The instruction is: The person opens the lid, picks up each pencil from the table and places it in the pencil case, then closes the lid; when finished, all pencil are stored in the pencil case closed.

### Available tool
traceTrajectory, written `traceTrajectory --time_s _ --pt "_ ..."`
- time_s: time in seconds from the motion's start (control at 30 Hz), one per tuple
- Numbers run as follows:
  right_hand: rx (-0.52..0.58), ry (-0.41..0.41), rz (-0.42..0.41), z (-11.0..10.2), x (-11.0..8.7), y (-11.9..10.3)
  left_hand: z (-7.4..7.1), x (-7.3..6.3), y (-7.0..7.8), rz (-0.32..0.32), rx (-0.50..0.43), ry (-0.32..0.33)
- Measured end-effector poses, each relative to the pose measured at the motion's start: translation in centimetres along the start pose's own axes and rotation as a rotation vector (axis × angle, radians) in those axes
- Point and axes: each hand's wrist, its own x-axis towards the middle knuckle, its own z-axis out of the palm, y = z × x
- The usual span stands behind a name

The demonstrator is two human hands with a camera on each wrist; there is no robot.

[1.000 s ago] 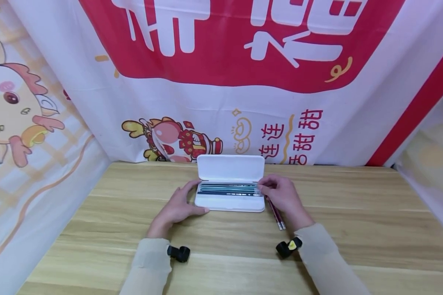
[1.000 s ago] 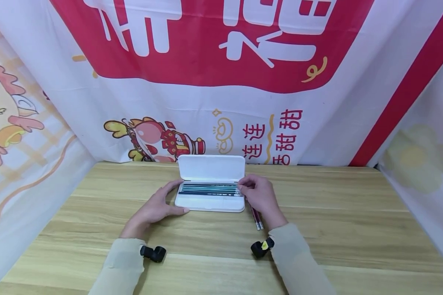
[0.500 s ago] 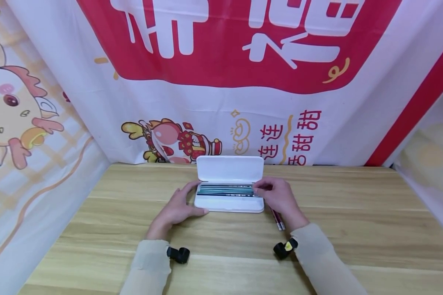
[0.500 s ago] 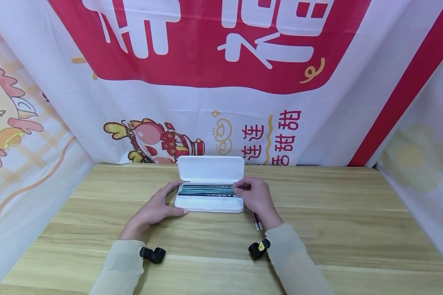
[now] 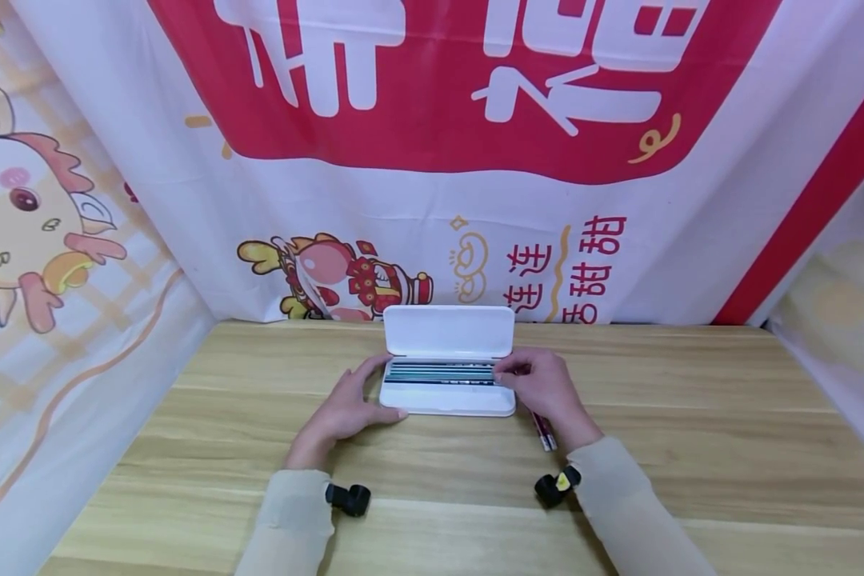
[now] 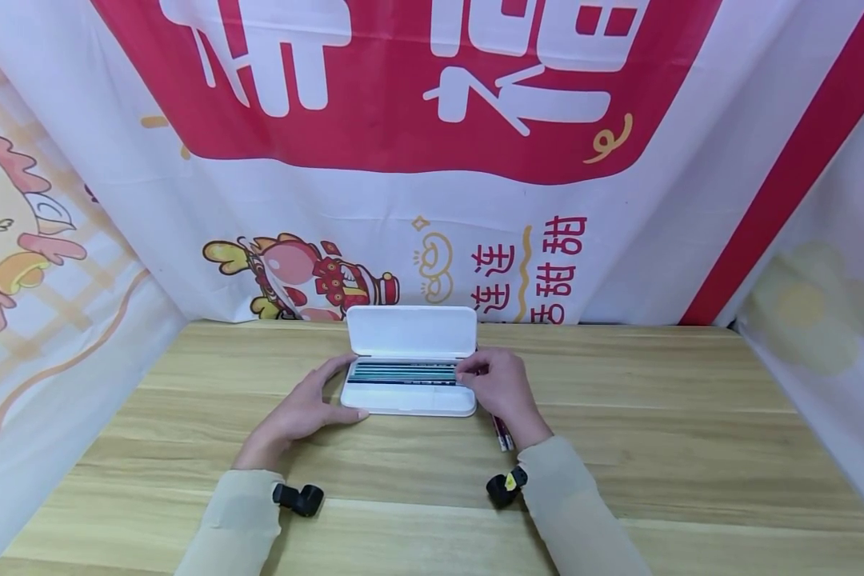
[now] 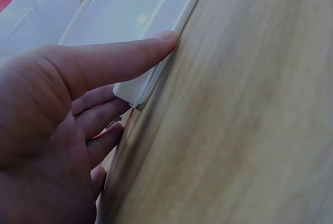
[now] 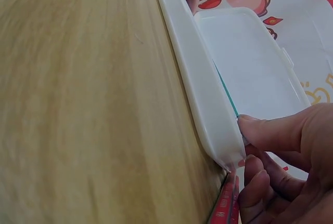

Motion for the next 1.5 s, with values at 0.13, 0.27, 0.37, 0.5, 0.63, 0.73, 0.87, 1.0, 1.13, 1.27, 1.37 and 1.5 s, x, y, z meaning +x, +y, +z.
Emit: traceTrajectory --time_s 0.13,0.27,0.37,0.5,0.63,0.73,0.87,1.0,1.13,1.27,1.37,1.5 --pt "-0.018 -0.004 0.005 0.1 0.1 0.0 0.0 -0.1 0.1 0.0 -0.004 -0.001" --pt "-0.031 -0.004 -0.001 0.2 0.1 0.1 0.0 -0.1 0.1 -0.004 -0.01 -0.001" --pt "-0.031 -0.002 -0.005 0.1 0.1 0.1 0.0 -0.1 0.2 -0.005 -0.008 0.0" --pt "-0.022 -0.005 -0.004 0.0 0.0 0.1 0.0 -0.1 0.2 -0.007 -0.007 0.0" --pt "-0.013 -0.005 -0.011 -0.2 0.0 0.0 0.0 -0.1 0.1 -0.009 -0.01 0.0" --pt "0.003 0.0 -0.02 -0.5 -0.1 -0.1 0.0 -0.1 0.1 -0.009 -0.009 -0.002" --pt "0.052 0.004 0.004 -1.1 -0.3 -0.4 0.0 0.0 0.1 -0.006 -0.013 -0.004" --pt "0.066 0.002 0.032 -1.7 -0.4 -0.6 0.0 -0.1 0.1 -0.003 -0.013 -0.004" --pt "0.034 0.007 0.005 -2.1 -0.4 -0.8 0.0 -0.1 0.1 -0.003 -0.009 -0.003" --pt "0.036 0.015 -0.018 -2.3 -0.5 -1.0 0.1 0.0 0.0 -0.004 -0.01 -0.003" --pt "0.05 0.013 -0.015 -2.3 -0.5 -1.1 0.1 0.0 0.0 -0.003 -0.011 -0.002" --pt "0.051 0.016 -0.012 -2.4 -0.7 -1.1 0.1 0.0 0.1 -0.001 -0.013 -0.001"
